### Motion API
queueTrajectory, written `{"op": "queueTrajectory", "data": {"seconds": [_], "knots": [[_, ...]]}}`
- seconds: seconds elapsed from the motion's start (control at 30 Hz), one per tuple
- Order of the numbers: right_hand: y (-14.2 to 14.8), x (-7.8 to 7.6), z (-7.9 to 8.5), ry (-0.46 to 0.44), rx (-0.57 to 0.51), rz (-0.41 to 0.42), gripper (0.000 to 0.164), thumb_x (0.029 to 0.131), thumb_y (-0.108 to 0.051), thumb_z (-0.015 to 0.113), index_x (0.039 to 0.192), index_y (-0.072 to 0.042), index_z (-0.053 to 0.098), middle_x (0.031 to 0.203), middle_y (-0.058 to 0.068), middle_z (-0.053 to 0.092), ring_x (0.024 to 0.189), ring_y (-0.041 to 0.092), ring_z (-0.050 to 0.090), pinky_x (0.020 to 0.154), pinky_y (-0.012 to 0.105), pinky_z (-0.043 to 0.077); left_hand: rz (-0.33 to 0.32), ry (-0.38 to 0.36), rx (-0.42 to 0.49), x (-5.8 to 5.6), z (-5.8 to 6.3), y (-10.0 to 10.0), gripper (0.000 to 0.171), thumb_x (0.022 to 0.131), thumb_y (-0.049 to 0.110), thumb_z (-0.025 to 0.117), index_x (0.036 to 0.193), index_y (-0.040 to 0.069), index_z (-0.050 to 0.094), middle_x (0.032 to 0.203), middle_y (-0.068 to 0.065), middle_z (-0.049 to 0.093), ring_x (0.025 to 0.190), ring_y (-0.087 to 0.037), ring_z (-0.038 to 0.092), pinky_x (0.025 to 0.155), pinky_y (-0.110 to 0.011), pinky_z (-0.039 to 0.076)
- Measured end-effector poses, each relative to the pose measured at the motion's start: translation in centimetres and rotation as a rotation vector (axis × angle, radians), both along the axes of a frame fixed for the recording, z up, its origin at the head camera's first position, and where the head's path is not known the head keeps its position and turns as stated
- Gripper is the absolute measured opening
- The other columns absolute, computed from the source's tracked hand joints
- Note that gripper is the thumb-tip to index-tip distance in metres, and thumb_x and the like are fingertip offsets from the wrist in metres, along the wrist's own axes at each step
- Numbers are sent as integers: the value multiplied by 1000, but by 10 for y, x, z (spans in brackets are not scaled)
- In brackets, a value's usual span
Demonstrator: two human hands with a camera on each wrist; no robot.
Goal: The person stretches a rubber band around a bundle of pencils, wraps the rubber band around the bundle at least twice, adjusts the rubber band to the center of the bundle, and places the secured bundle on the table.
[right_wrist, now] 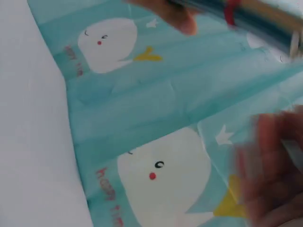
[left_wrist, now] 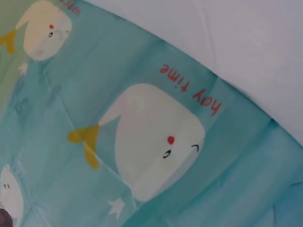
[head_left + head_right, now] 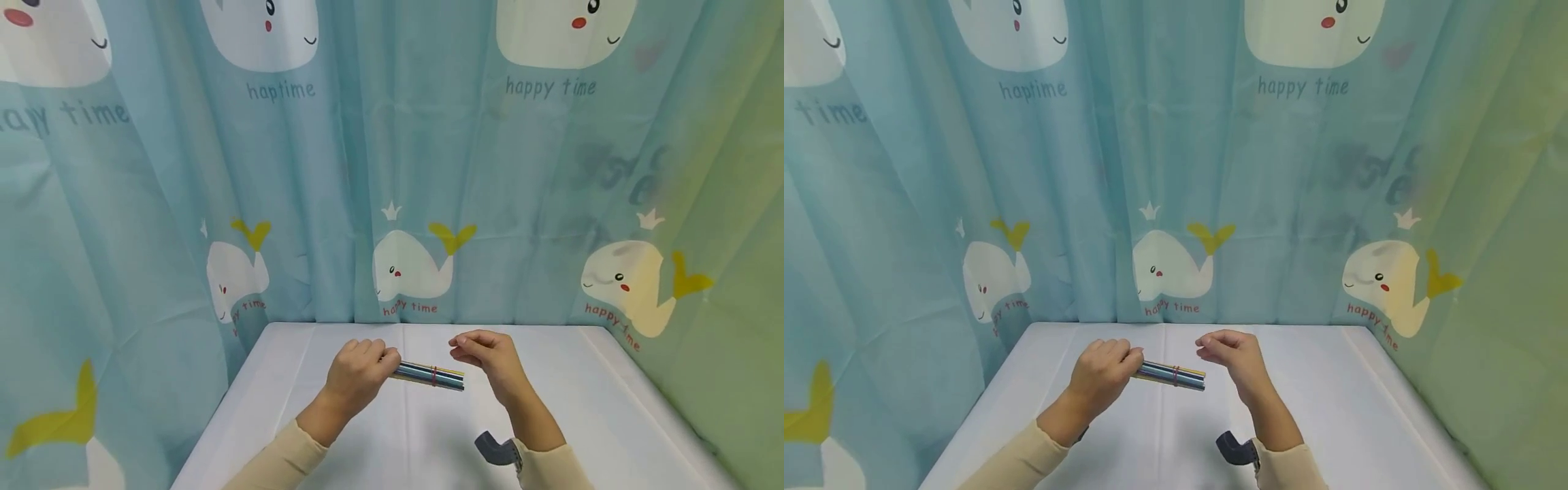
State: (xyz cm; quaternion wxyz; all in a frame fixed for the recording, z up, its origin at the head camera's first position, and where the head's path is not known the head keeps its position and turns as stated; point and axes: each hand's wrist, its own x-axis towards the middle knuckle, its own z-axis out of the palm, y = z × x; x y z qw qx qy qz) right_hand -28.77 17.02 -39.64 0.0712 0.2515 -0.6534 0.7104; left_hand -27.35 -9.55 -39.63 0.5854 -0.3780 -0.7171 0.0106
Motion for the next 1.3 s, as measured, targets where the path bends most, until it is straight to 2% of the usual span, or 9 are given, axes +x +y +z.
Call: {"op": "queueTrajectory", "data": {"seconds": [0.23, 0.37, 0.53, 0.67, 0.8, 0.93, 1.13, 1.23, 1.3], "knots": [[-1, 8, -4, 963, 582, -350, 26, 90, -24, 70, 104, -2, 72, 101, 6, 70, 93, 21, 68, 81, 30, 53, 176, -16, 3, -9, -8, 8, 33, 101, 6, 32, 72, 12, 47, 59, 0, 34, 45, -14, 32, 50, -23, 14], [-6, 7, 0, 1177, 766, -389, 34, 84, -21, 77, 108, 3, 70, 104, 10, 69, 92, 25, 67, 79, 36, 54, 298, -2, 46, -13, -12, 14, 31, 96, 0, 29, 70, 11, 41, 58, -1, 27, 45, -16, 31, 50, -27, 19], [-13, 6, 2, 1281, 951, -484, 41, 72, -8, 83, 108, 8, 68, 101, 14, 68, 89, 27, 68, 80, 35, 54, 356, -9, 61, -15, -12, 22, 31, 97, 2, 30, 69, 12, 39, 59, -1, 27, 47, -16, 32, 51, -28, 20], [-14, 3, 1, 1331, 1039, -504, 29, 98, -13, 57, 112, 10, 65, 105, 16, 66, 92, 27, 67, 81, 32, 53, 361, -20, 55, -15, -11, 22, 31, 96, 1, 29, 69, 12, 40, 58, -1, 27, 45, -12, 24, 49, -25, 15], [-14, -1, -1, 1360, 1046, -528, 43, 107, -17, 32, 110, 10, 65, 101, 16, 67, 90, 25, 67, 79, 30, 54, 296, -44, 34, -16, -12, 17, 32, 94, -1, 25, 72, 11, 46, 58, -1, 33, 43, -12, 27, 49, -23, 10], [-12, -2, -4, 1355, 1021, -554, 45, 108, -18, 32, 107, 9, 67, 97, 15, 68, 85, 25, 68, 76, 31, 55, 263, -32, 25, -19, -14, 12, 32, 94, -1, 28, 74, 11, 50, 60, -3, 38, 44, -18, 38, 50, -24, 12], [-12, 1, -5, 1293, 1001, -587, 45, 106, -20, 34, 103, 9, 69, 94, 15, 70, 81, 26, 68, 75, 35, 55, 311, 2, 73, -22, -13, 17, 27, 95, 3, 36, 71, 12, 45, 61, -3, 35, 49, -18, 34, 51, -27, 18], [-15, 1, -3, 1263, 984, -605, 25, 94, -13, 59, 100, 10, 68, 90, 16, 69, 77, 27, 67, 73, 37, 55, 347, -16, 91, -24, -14, 19, 28, 96, 3, 33, 71, 11, 44, 62, -4, 35, 51, -18, 33, 52, -29, 20], [-16, 0, 0, 1258, 993, -610, 24, 83, -10, 72, 97, 9, 68, 87, 15, 68, 73, 27, 66, 70, 38, 55, 376, -33, 87, -25, -16, 20, 30, 97, 4, 31, 71, 11, 44, 63, -4, 35, 51, -18, 33, 52, -30, 21]]}}
